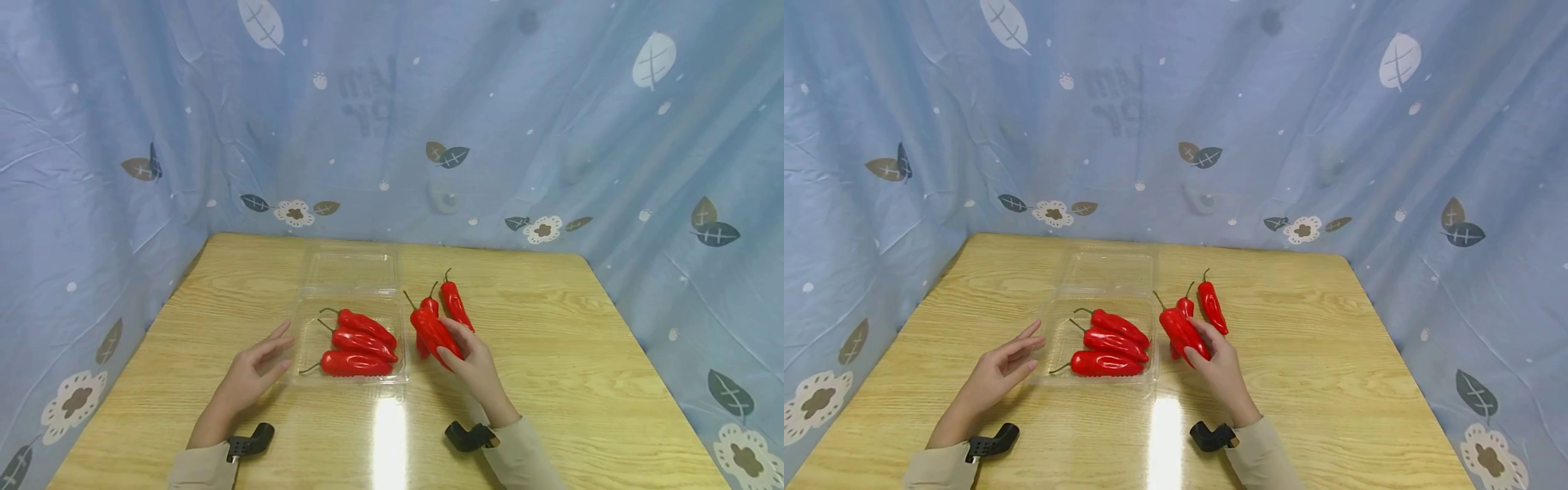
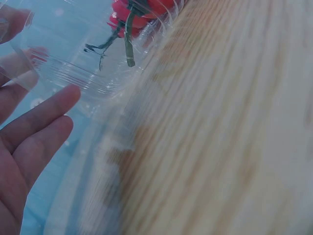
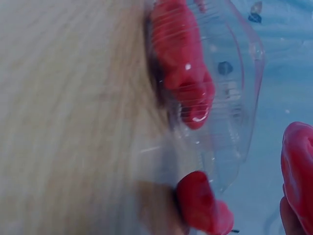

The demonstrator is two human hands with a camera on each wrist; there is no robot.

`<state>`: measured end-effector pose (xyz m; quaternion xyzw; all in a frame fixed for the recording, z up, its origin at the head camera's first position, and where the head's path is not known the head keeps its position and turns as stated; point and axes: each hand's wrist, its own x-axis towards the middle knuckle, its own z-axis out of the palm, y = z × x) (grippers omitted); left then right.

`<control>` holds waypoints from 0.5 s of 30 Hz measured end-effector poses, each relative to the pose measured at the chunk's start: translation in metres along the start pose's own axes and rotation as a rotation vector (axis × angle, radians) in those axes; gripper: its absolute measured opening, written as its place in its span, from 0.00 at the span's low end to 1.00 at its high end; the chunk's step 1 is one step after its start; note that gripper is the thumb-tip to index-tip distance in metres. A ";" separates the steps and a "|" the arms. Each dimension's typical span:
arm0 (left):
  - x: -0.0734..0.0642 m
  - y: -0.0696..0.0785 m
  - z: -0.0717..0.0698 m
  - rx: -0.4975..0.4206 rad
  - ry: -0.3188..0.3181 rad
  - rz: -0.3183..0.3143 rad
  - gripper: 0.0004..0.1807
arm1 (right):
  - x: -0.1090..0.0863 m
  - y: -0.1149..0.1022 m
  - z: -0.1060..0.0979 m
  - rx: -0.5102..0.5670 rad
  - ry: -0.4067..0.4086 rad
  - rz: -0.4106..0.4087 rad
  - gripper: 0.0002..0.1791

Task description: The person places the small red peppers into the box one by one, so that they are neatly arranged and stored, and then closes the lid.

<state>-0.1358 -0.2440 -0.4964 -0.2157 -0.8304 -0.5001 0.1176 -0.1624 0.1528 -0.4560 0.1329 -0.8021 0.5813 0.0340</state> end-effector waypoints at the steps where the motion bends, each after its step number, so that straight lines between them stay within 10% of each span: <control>1: 0.000 0.000 0.000 -0.001 -0.002 0.001 0.20 | 0.002 -0.002 0.001 0.004 -0.003 -0.014 0.27; 15: 0.000 -0.002 0.000 -0.001 -0.004 0.040 0.20 | 0.025 -0.020 0.028 0.023 -0.167 -0.071 0.26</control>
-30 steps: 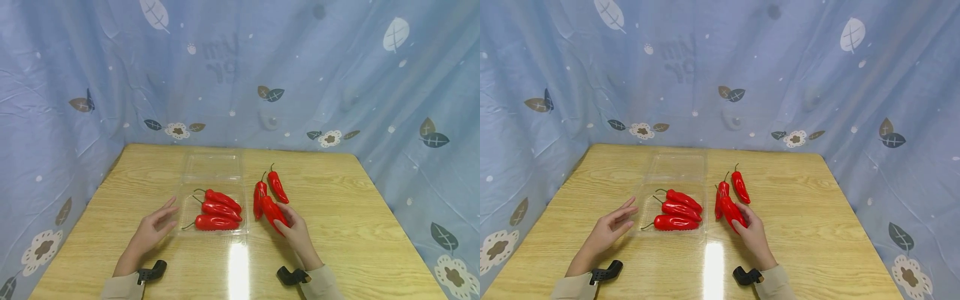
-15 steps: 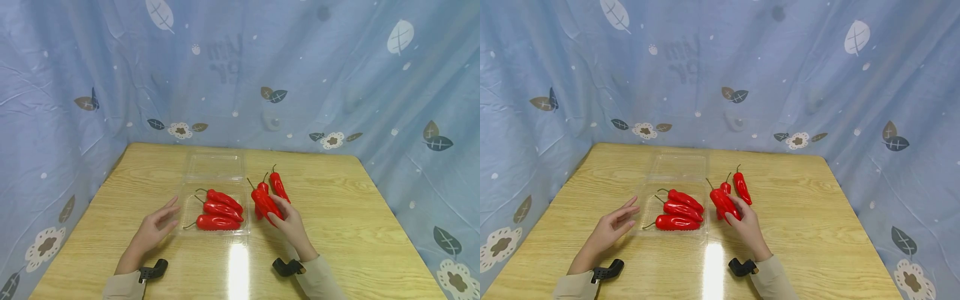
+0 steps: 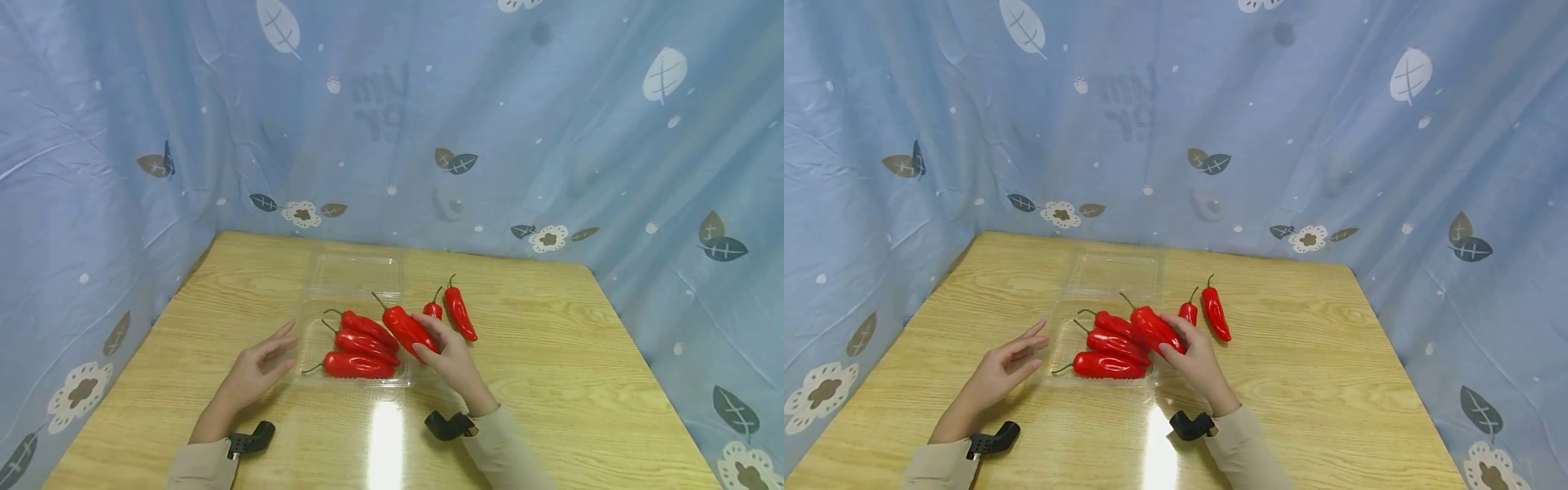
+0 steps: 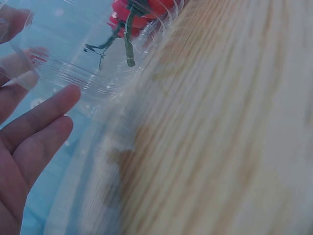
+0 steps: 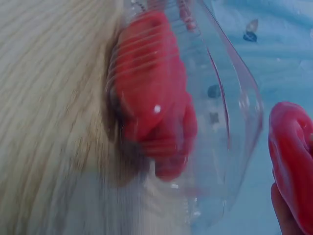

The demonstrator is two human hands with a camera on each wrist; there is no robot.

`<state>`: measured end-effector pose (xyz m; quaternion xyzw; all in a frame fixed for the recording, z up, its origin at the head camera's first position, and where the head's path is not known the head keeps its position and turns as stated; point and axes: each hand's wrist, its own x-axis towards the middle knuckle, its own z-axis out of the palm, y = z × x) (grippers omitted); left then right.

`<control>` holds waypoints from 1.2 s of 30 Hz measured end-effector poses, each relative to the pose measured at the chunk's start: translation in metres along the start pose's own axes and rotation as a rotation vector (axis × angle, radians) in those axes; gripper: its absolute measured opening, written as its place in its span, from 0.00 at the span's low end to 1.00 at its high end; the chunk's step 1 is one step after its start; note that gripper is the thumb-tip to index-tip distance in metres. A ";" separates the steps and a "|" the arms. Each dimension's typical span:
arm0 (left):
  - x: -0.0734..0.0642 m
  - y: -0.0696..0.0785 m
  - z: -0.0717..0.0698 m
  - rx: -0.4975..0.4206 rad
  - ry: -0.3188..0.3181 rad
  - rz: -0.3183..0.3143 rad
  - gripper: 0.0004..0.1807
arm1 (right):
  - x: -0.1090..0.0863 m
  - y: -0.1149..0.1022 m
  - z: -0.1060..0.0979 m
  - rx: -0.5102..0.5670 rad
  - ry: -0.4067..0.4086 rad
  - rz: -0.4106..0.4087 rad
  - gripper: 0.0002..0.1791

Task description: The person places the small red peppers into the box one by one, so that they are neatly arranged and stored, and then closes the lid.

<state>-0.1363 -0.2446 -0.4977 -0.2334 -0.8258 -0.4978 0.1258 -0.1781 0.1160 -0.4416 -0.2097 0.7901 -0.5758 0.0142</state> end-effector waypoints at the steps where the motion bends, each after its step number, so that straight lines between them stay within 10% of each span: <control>1: 0.000 0.000 0.000 0.000 0.001 -0.001 0.20 | 0.002 0.000 0.002 -0.001 -0.020 -0.003 0.26; 9: 0.002 0.004 0.001 0.012 0.013 -0.011 0.20 | 0.013 -0.002 0.018 0.031 -0.165 -0.027 0.27; 24: 0.007 0.036 -0.004 -0.008 0.018 0.006 0.18 | 0.026 -0.010 0.038 -0.222 -0.360 -0.044 0.25; 36: 0.002 0.002 0.000 -0.012 0.017 -0.009 0.21 | 0.031 -0.012 0.047 -0.293 -0.453 -0.033 0.25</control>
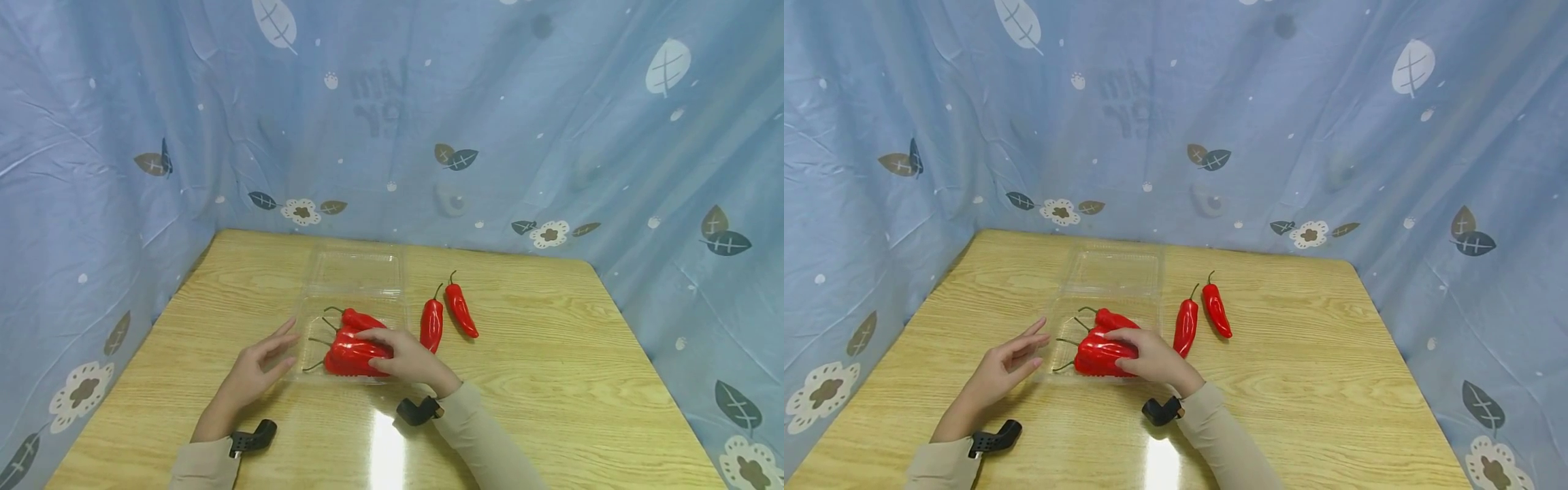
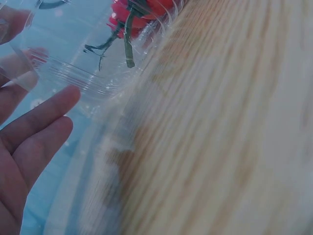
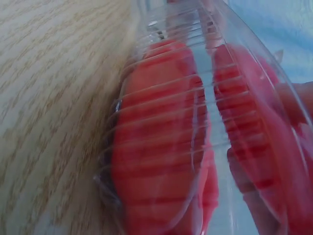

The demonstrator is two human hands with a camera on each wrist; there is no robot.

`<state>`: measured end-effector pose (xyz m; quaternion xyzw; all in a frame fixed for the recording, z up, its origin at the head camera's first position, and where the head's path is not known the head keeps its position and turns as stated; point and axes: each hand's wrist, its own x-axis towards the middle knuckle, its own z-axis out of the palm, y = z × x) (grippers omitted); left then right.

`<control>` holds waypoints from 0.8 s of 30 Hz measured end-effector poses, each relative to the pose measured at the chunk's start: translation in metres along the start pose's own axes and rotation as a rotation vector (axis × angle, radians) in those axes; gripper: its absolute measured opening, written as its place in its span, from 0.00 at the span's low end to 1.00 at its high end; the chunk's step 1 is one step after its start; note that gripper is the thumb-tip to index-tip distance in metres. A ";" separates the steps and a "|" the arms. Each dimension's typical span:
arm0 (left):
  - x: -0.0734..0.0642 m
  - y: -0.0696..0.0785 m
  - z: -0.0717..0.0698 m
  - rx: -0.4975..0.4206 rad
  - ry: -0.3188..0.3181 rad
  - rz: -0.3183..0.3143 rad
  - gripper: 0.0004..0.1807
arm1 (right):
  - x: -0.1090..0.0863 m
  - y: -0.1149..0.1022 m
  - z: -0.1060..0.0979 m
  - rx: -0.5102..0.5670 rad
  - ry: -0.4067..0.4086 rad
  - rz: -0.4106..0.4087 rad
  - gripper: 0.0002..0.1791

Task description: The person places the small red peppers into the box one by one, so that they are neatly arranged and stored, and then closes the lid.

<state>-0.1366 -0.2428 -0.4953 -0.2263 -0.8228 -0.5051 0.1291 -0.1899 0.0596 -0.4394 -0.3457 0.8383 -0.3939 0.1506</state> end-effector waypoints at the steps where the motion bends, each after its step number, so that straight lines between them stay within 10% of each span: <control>1: 0.000 -0.001 0.000 -0.003 -0.001 0.002 0.21 | 0.000 0.000 0.000 -0.007 -0.009 0.005 0.25; 24: -0.001 -0.002 0.000 0.017 -0.025 -0.024 0.20 | 0.003 -0.002 0.001 -0.077 -0.088 0.029 0.28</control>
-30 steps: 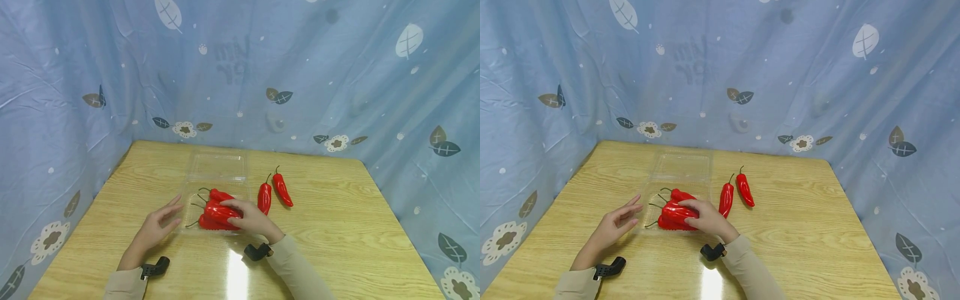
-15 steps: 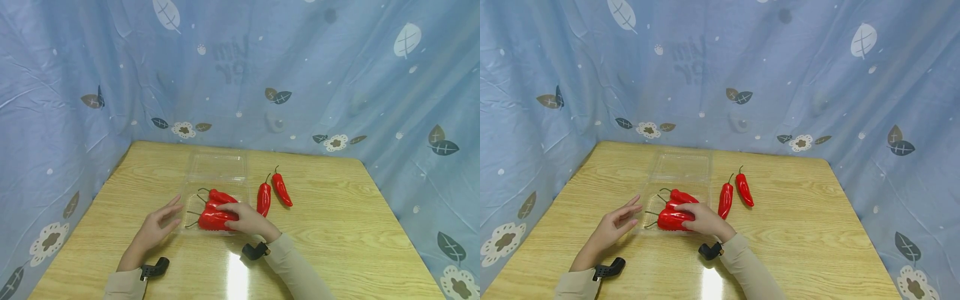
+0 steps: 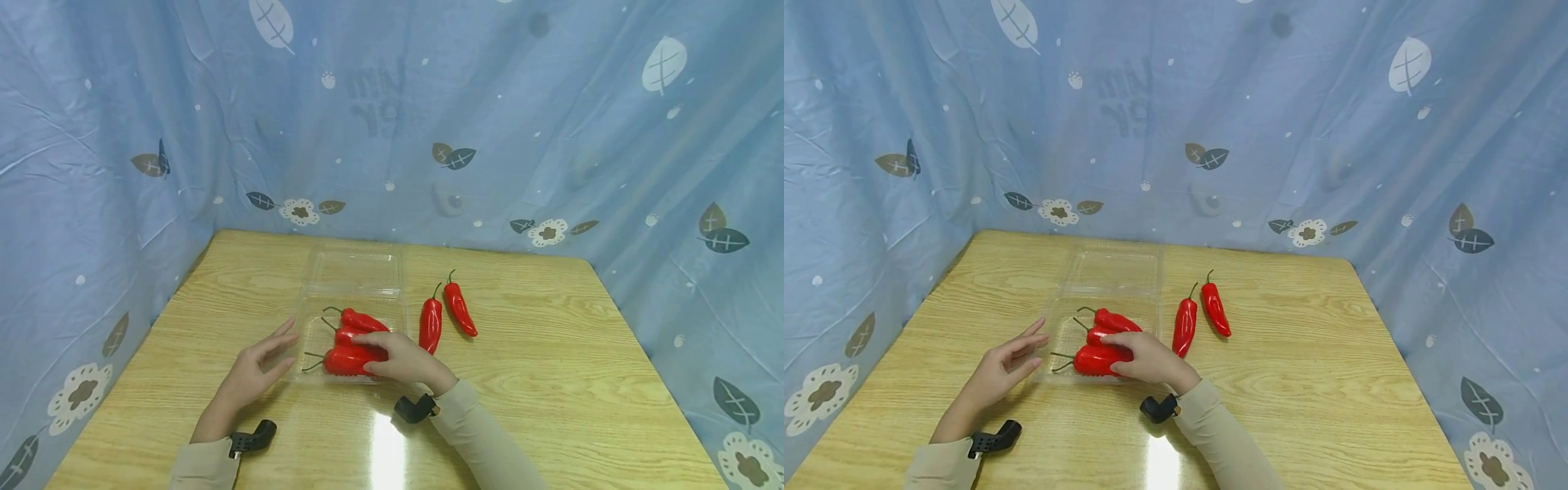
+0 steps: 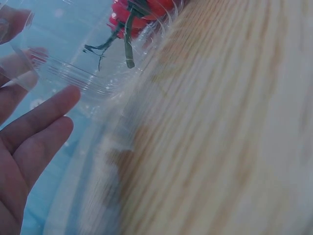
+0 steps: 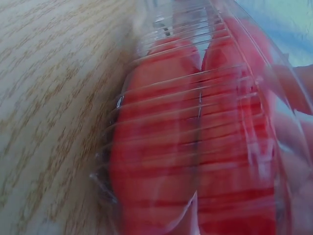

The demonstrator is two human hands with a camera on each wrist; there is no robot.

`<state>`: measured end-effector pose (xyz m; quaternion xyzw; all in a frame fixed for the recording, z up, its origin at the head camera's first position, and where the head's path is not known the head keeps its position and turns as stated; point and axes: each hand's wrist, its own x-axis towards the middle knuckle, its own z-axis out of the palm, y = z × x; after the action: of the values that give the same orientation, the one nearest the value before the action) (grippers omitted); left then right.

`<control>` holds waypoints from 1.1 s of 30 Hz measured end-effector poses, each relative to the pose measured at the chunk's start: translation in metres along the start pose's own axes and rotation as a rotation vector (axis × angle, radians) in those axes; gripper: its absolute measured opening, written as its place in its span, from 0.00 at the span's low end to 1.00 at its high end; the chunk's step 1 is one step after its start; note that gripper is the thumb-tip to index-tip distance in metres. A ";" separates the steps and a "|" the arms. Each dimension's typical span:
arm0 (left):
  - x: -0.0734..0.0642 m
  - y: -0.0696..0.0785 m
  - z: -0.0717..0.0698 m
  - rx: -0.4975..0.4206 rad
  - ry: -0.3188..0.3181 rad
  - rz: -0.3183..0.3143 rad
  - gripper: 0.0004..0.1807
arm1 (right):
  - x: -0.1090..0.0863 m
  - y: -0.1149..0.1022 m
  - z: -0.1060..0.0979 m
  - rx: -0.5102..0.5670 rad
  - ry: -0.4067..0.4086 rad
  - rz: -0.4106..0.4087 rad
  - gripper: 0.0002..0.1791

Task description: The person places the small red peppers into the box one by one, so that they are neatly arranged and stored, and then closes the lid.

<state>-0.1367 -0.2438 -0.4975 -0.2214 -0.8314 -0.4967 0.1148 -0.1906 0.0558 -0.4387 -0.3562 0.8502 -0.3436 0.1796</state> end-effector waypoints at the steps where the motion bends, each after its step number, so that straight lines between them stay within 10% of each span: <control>1: 0.000 0.000 0.000 0.000 -0.001 -0.003 0.20 | 0.000 0.000 0.000 0.002 0.001 -0.002 0.28; 15: 0.001 0.000 0.000 0.016 0.008 -0.006 0.20 | -0.001 0.001 0.002 0.110 0.057 -0.011 0.27; 33: 0.000 0.001 0.000 0.011 0.004 0.001 0.20 | -0.023 0.027 -0.034 0.303 0.337 -0.126 0.26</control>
<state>-0.1362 -0.2431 -0.4964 -0.2202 -0.8338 -0.4923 0.1178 -0.2067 0.1019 -0.4329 -0.3151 0.7830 -0.5324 0.0650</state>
